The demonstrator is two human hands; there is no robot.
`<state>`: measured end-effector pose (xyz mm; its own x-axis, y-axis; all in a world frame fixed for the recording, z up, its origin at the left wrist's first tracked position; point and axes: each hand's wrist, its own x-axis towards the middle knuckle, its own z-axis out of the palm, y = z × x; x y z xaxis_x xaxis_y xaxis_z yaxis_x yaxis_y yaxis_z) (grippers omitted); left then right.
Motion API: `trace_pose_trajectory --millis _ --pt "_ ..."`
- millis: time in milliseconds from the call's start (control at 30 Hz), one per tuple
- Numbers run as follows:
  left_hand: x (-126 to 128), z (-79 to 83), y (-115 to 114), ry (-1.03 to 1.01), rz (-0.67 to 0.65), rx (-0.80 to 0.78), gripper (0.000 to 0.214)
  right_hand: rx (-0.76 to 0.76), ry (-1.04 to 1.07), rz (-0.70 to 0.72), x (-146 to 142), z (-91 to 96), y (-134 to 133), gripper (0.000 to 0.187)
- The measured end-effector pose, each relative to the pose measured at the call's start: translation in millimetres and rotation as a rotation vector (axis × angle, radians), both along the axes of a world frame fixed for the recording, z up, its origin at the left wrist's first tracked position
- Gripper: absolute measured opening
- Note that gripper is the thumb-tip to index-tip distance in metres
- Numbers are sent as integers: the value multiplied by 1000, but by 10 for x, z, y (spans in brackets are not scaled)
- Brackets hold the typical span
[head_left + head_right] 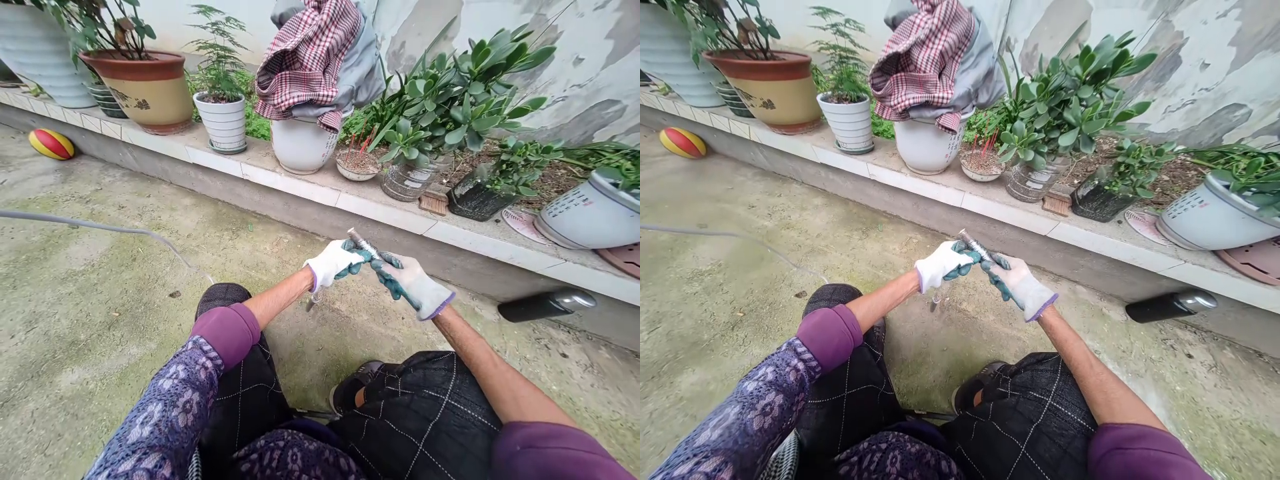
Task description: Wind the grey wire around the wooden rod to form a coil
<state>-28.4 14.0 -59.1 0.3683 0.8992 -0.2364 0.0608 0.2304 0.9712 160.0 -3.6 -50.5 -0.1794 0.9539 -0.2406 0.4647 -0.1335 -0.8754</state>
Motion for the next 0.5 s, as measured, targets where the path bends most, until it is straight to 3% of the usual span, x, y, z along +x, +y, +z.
trace_pose_trajectory --millis 100,267,400,500 --pt "-14 15 -33 -9 -9 20 14 -30 136 -38 29 -8 10 41" --pt "-14 2 10 68 -51 16 13 -102 357 -52 137 46 1 40" --pt "-98 -3 60 144 -160 104 9 -169 399 129 250 123 -77 37" --pt "-193 -7 30 293 -268 133 6 -334 180 345 281 67 -128 45"
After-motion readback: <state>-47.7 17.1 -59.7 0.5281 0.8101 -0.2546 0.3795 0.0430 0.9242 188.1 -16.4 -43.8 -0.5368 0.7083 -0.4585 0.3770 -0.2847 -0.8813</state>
